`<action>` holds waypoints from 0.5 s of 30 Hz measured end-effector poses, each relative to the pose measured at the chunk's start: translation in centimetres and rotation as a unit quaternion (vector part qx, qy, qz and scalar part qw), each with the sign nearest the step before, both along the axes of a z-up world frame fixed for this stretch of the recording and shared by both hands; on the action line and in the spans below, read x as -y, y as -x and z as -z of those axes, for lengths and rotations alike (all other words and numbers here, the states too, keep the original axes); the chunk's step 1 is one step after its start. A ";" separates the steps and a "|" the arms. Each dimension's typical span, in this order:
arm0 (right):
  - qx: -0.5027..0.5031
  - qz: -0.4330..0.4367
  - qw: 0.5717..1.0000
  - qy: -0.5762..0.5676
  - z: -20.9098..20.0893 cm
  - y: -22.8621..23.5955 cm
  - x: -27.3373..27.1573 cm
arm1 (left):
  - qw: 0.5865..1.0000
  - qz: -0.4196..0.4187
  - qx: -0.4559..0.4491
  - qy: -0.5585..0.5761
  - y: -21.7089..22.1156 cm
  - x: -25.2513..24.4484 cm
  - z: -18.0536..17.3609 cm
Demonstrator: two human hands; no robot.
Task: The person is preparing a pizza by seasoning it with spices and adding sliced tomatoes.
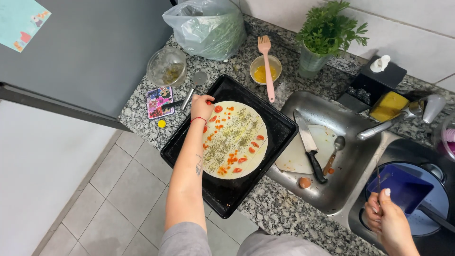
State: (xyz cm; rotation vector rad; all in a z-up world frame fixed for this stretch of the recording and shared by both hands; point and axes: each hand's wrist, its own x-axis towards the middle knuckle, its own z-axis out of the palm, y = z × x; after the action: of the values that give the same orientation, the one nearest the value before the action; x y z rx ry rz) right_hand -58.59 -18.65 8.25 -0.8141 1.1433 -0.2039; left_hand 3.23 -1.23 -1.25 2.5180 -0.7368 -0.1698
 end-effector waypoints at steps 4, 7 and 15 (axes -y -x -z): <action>-0.003 -0.019 1.000 0.025 1.3 0.1 0.0 | 0.993 -0.011 -0.050 0.103 3.0 -0.3 -6.2; -0.007 -0.066 0.994 0.082 2.3 -0.8 -0.6 | 0.957 0.015 -0.201 0.208 9.1 0.2 -10.8; -0.110 -0.241 0.867 0.421 -8.2 -7.0 -4.8 | 0.693 0.205 -0.582 0.373 33.6 2.3 -13.3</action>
State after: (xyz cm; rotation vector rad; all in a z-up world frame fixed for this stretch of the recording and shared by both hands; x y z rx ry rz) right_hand -51.55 -13.88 16.48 -1.9176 1.0051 -0.1918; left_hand -30.32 -3.53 12.01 1.0289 -0.5720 -1.2026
